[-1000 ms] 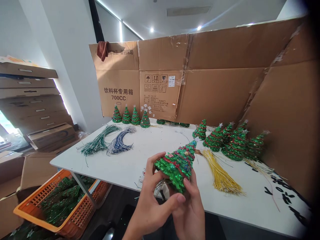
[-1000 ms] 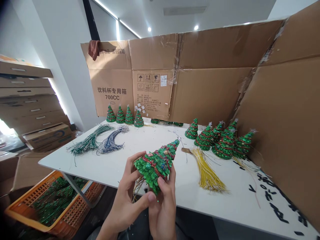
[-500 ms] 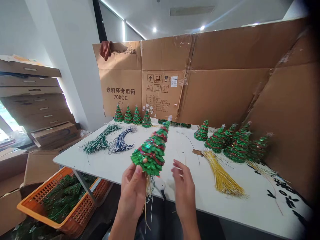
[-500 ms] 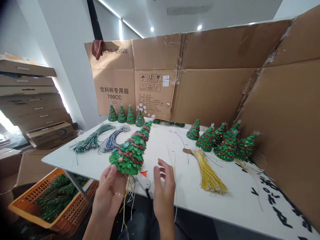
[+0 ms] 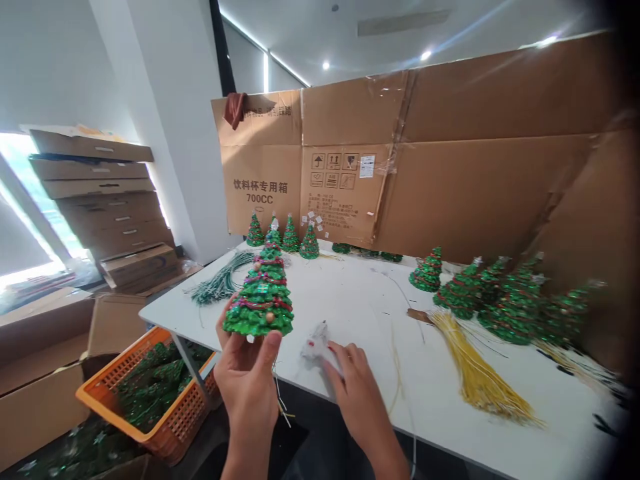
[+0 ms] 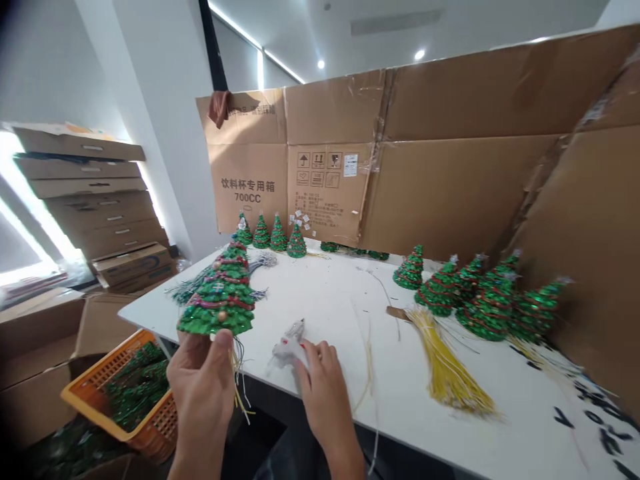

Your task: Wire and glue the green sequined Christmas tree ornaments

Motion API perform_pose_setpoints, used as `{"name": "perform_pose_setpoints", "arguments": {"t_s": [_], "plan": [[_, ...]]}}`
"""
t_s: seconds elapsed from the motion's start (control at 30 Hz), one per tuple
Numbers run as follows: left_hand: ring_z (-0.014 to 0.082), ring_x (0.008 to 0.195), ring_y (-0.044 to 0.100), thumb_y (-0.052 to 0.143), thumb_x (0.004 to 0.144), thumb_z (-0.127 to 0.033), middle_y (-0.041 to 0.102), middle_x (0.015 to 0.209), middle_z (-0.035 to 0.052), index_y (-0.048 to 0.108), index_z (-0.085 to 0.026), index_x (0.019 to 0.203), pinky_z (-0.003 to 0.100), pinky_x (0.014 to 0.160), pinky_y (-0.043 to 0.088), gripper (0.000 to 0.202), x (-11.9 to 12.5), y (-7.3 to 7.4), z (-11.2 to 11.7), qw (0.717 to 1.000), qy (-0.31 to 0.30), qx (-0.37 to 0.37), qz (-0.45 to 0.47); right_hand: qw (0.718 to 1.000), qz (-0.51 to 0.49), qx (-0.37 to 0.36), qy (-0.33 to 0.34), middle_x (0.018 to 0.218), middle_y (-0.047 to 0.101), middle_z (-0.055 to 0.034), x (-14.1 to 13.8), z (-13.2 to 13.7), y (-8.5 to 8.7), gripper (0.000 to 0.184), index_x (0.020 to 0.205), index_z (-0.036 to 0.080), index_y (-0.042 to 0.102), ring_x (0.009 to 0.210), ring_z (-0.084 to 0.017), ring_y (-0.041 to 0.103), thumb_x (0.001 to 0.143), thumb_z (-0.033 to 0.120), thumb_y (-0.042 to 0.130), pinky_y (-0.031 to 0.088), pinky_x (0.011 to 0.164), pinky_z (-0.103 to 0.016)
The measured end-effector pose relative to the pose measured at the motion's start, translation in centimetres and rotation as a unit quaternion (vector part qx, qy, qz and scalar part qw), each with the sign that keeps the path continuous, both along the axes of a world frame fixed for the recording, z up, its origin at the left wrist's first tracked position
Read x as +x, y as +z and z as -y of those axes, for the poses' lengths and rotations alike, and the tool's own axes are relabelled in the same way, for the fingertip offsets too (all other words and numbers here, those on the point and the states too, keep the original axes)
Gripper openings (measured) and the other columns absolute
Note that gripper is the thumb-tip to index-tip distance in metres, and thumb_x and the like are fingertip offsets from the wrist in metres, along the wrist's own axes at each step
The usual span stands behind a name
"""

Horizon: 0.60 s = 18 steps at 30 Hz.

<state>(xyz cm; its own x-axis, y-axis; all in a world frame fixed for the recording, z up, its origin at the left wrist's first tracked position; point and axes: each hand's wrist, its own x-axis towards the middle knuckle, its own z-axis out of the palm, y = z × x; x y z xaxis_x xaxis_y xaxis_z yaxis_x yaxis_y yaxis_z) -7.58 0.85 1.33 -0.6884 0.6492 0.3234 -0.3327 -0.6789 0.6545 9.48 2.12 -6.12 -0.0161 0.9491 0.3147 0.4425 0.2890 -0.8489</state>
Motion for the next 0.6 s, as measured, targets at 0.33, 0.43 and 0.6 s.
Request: {"name": "perform_pose_setpoints", "arguments": {"t_s": [0.33,0.43,0.6], "plan": [[0.0318,0.149,0.057,0.097,0.080,-0.021,0.047,0.161,0.0077,0.083,-0.024,0.114,0.034,0.115,0.060,0.037,-0.1,-1.2,-0.9,0.950,0.162,0.033,-0.263,0.934,-0.356,-0.019,-0.006,0.092,0.063,-0.0026,0.5,0.3,1.7,0.039,0.123,0.028,0.058,0.078,-0.024,0.062,0.107,0.059,0.040,0.051,0.076,-0.043],[0.0304,0.150,0.055,0.097,0.081,-0.023,0.047,0.159,0.0073,0.083,-0.025,0.110,0.034,0.115,0.060,0.032,0.1,-1.9,-1.5,0.942,0.152,0.028,-0.298,0.910,-0.411,-0.029,0.051,0.088,0.058,-0.0020,0.8,1.2,2.8,0.039,0.118,0.028,0.067,0.066,-0.019,0.054,0.104,0.057,0.046,0.042,0.062,-0.037],[0.0327,0.149,0.056,0.096,0.082,-0.027,0.050,0.158,0.0099,0.082,-0.023,0.107,0.039,0.116,0.059,0.029,0.3,-3.0,-2.6,0.917,0.176,0.025,-0.357,0.905,-0.412,-0.044,0.093,0.105,0.066,-0.0067,1.2,2.2,3.1,0.030,0.109,0.027,0.079,0.067,-0.017,0.052,0.100,0.053,0.065,0.037,0.064,-0.038]]}}
